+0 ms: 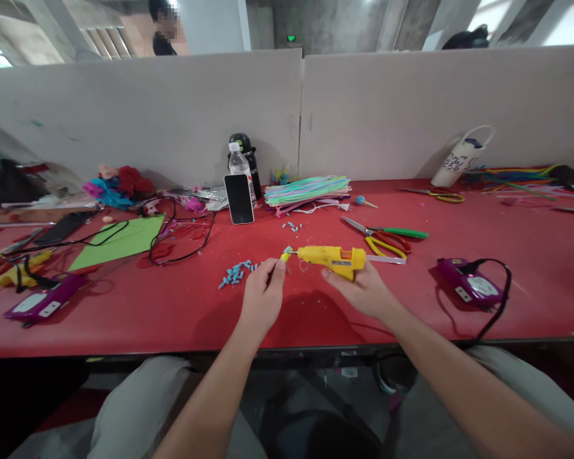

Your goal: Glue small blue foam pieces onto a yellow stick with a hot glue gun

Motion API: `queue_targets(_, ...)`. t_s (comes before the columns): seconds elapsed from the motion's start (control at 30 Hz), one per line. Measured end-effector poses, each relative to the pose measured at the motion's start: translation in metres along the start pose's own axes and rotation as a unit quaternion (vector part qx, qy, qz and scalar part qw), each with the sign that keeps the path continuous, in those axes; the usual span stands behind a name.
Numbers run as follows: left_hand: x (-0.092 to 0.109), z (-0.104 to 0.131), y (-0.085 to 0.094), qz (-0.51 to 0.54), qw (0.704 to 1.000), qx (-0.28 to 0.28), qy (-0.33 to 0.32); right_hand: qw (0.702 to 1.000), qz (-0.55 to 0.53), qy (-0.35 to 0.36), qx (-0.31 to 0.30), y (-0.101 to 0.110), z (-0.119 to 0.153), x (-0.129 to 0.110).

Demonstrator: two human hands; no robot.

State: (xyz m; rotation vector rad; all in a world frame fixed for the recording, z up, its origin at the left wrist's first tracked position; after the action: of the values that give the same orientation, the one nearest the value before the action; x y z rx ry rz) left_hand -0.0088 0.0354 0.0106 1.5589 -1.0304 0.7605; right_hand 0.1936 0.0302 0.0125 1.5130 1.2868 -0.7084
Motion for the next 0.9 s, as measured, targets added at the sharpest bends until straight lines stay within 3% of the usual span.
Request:
queue_targets(0.6,0.003,0.002,0.001,0.006,1.0,-0.004,0.008,0.998,0.043,-0.021,0.035,0.007,-0.004,-0.002)
queue_targets(0.9,0.008,0.009,-0.006,0.013,0.999,-0.029,0.002,0.977,0.166,-0.11,0.078,0.028,-0.022,0.041)
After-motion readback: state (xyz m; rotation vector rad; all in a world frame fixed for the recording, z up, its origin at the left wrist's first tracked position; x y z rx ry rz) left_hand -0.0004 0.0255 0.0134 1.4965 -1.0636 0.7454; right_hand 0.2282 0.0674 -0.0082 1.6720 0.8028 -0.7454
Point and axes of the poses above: each hand's wrist, its own z-axis away from the middle knuckle, its own y-axis out of the back of the hand, x = y × z, the point moved 3 cm from there along -z, towards the middle knuckle, and after that the axes turned 5 degrees about -z, right-handed, at the moved point
